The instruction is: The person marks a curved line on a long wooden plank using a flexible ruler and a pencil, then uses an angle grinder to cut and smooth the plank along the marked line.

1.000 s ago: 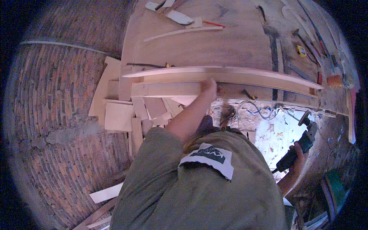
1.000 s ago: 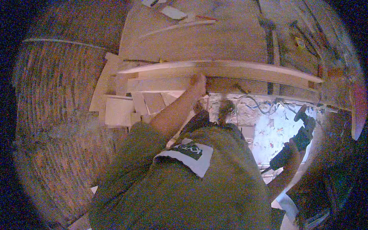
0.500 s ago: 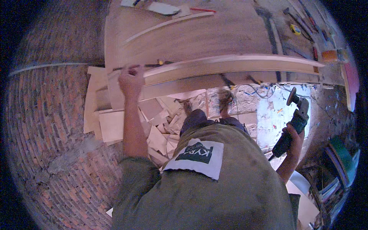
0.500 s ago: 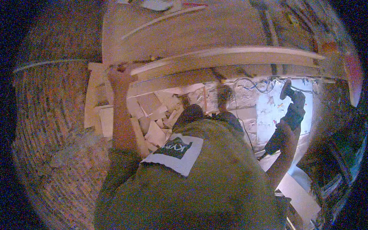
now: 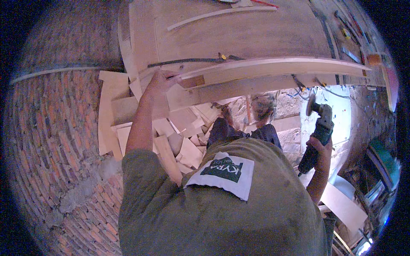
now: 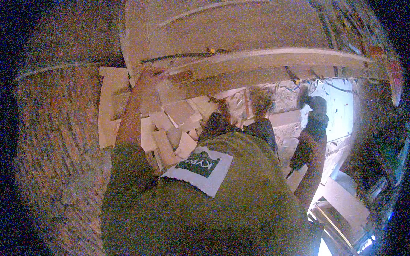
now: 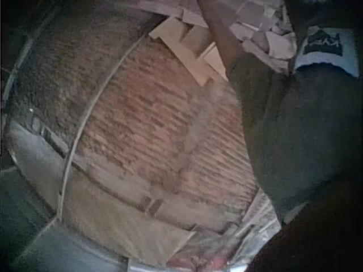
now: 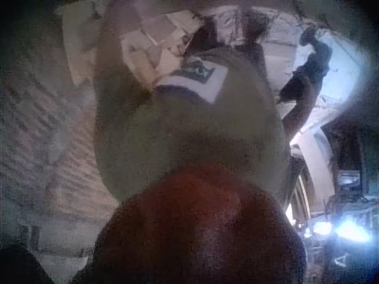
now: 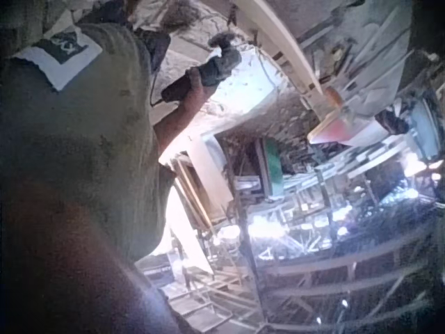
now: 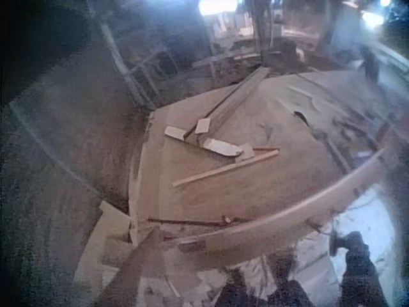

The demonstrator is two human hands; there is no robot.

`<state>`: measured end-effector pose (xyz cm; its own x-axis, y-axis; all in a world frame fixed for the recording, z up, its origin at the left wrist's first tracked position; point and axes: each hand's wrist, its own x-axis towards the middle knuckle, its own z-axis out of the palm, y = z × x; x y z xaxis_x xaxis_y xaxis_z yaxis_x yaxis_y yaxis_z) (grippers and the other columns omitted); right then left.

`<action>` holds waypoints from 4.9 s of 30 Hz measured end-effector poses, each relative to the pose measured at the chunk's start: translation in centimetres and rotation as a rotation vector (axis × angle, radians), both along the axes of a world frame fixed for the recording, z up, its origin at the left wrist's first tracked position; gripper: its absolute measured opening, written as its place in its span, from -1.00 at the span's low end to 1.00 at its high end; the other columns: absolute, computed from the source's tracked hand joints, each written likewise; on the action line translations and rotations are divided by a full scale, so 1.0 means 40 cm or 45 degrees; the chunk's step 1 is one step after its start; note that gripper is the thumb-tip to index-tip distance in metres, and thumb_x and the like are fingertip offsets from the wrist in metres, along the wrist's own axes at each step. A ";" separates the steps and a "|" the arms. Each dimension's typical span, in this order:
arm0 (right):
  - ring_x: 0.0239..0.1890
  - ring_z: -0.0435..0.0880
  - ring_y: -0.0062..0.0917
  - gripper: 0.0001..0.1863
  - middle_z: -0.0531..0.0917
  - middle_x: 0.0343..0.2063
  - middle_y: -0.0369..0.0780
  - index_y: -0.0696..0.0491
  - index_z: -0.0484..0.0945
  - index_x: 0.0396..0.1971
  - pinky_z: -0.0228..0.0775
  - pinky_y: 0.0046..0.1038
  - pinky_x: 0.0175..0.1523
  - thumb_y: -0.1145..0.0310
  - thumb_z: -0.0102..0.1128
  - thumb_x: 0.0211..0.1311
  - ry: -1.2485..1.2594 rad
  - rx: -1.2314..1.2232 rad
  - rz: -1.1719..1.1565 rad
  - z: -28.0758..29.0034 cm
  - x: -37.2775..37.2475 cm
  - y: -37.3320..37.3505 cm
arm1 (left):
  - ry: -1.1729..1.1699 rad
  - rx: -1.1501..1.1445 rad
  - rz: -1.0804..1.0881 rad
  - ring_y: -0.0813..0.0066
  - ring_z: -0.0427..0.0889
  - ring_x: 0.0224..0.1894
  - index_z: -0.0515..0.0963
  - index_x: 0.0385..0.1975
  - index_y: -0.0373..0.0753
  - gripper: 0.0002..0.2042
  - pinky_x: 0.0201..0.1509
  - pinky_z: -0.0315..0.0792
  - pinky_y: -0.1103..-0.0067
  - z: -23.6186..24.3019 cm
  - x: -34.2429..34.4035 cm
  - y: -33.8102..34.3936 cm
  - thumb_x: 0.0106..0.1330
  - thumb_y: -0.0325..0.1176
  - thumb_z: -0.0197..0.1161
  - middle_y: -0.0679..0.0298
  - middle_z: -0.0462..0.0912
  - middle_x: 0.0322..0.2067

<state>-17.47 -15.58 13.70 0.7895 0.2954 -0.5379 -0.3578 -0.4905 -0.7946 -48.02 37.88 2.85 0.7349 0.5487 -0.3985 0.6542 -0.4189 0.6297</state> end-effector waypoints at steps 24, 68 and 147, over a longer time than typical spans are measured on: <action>-0.03 0.68 0.01 -0.12 0.60 0.07 0.02 -0.04 0.27 0.35 0.58 -0.03 -0.02 0.14 0.45 -0.01 -0.753 -0.444 1.413 -0.159 -0.381 0.542 | -0.153 -0.169 -0.006 0.55 0.65 -0.35 0.77 -0.09 -0.15 -0.74 -0.18 0.54 0.49 -0.062 0.035 -0.024 0.34 -0.19 0.38 0.21 0.81 -0.33; -0.02 0.68 -0.02 -0.17 0.67 -0.06 -0.04 -0.08 0.31 0.30 0.55 -0.05 0.01 0.28 0.44 -0.06 -0.691 -0.529 1.133 -0.133 -0.411 0.560 | -0.347 -0.296 -0.035 0.63 0.67 -0.19 0.74 -0.04 -0.24 -0.73 -0.04 0.52 0.58 -0.012 0.006 -0.046 0.36 -0.26 0.36 0.25 0.81 -0.19; -0.08 0.72 -0.01 -0.13 0.72 -0.13 0.03 -0.03 0.33 0.32 0.55 -0.08 0.03 0.17 0.45 -0.09 -0.544 -0.797 0.635 -0.128 -0.066 0.346 | -0.199 -0.285 -0.001 0.56 0.68 -0.12 0.72 -0.01 -0.27 -0.71 0.04 0.52 0.55 0.013 0.051 -0.043 0.36 -0.28 0.35 0.25 0.80 -0.15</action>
<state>-20.13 -1.72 8.58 0.8174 0.4089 -0.4056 0.2762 -0.8963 -0.3469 -45.98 36.17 3.36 0.7976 0.4589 -0.3914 0.5414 -0.2585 0.8000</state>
